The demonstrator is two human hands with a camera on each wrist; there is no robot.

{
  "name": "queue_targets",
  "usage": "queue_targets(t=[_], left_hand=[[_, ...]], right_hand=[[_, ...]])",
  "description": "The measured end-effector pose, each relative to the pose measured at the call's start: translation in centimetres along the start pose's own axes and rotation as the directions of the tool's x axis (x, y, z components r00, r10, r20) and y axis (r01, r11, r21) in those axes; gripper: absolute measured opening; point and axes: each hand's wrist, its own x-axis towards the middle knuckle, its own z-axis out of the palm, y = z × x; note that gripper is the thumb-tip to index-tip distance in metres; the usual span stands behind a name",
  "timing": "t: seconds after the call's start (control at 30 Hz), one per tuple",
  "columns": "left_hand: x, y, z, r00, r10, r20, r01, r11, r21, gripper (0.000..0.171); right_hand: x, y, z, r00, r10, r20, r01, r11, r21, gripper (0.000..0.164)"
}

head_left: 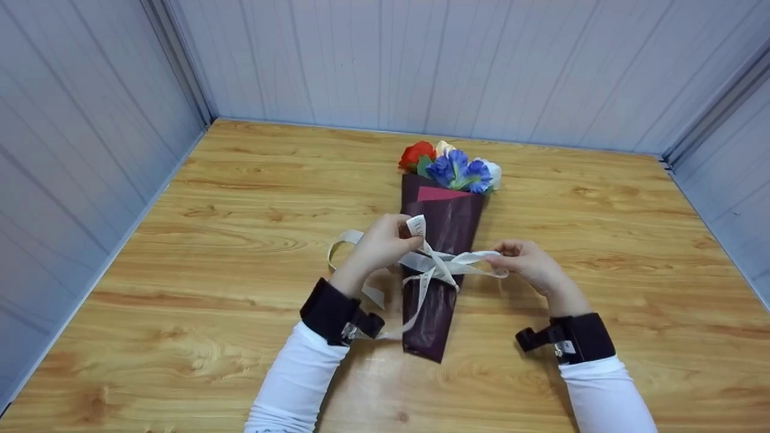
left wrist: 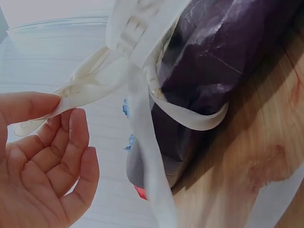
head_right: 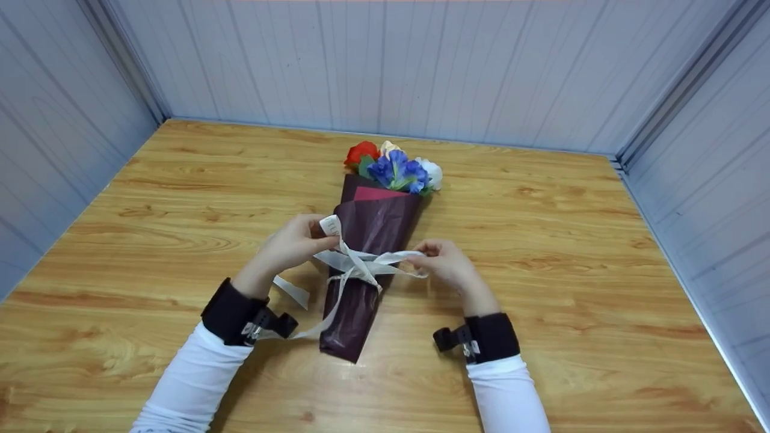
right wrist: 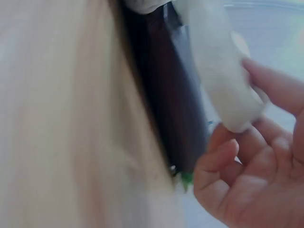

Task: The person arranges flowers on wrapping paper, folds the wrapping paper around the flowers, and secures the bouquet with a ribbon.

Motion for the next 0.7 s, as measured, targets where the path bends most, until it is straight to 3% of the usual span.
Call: queue_targets(t=[0.1,0.23,0.43,0.5,0.57,0.7], left_hand=[[0.0,-0.2,0.0,1.0,-0.02,0.0,0.02,1.0,0.007,0.012],[0.1,-0.5,0.0,1.0,-0.012,-0.005,0.012,1.0,-0.003,0.011],[0.2,-1.3,-0.2,0.999,-0.005,-0.047,0.005,1.0,0.003,0.009],[0.3,-1.6,-0.3,0.999,-0.008,-0.053,0.009,1.0,0.013,0.008],[0.4,-1.8,-0.3,0.998,-0.011,-0.055,0.012,1.0,0.018,0.008],[0.6,-2.1,-0.4,0.999,-0.013,-0.052,0.014,1.0,0.019,0.009]], right_hand=[[-0.1,0.3,-0.2,0.998,-0.006,-0.055,0.004,0.999,-0.033,0.013],[0.0,0.4,-0.4,0.998,-0.015,-0.063,0.007,0.994,-0.114,0.021],[-0.3,1.1,-1.3,0.999,0.014,-0.039,-0.009,0.993,0.118,0.006],[-0.5,1.4,-1.6,0.999,-0.023,-0.043,0.026,0.996,0.084,0.022],[-0.6,1.6,-1.7,0.997,-0.06,-0.052,0.059,0.998,-0.013,0.033],[-0.7,1.8,-1.9,0.993,-0.085,-0.078,0.074,0.989,-0.13,0.026]])
